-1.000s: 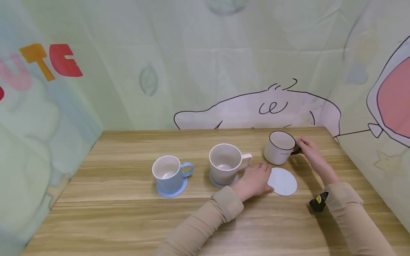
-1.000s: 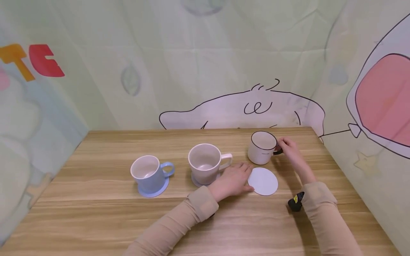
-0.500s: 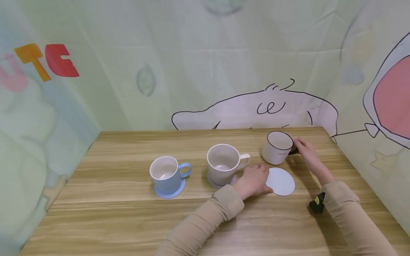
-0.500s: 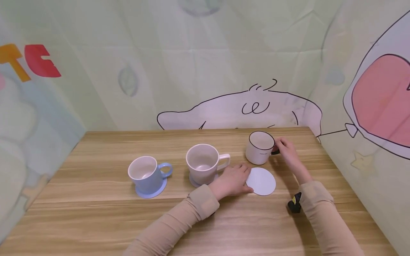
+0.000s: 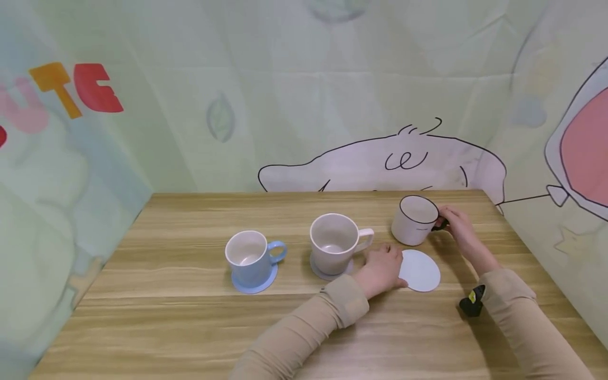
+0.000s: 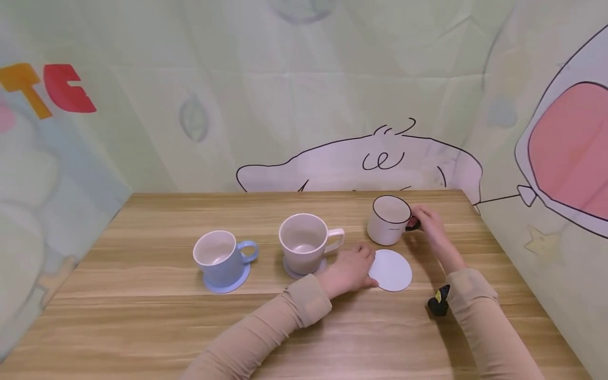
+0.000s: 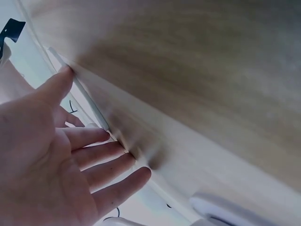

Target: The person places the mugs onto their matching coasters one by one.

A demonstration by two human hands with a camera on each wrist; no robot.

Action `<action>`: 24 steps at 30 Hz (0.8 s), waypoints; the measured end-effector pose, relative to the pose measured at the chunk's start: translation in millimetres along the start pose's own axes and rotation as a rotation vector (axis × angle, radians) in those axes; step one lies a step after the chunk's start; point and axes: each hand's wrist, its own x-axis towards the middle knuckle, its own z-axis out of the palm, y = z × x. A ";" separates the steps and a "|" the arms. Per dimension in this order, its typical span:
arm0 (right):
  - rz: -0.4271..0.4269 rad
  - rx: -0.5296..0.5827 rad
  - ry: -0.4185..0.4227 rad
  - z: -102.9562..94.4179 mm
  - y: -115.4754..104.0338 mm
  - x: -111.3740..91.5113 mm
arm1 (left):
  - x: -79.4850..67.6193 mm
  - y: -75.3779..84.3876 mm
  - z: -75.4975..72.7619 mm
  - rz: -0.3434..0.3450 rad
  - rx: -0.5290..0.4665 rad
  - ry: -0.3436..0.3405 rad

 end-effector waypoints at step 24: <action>-0.013 0.496 0.018 12.0 8.1 2.9 | 1.9 9.2 0.2 -0.084 0.027 -0.053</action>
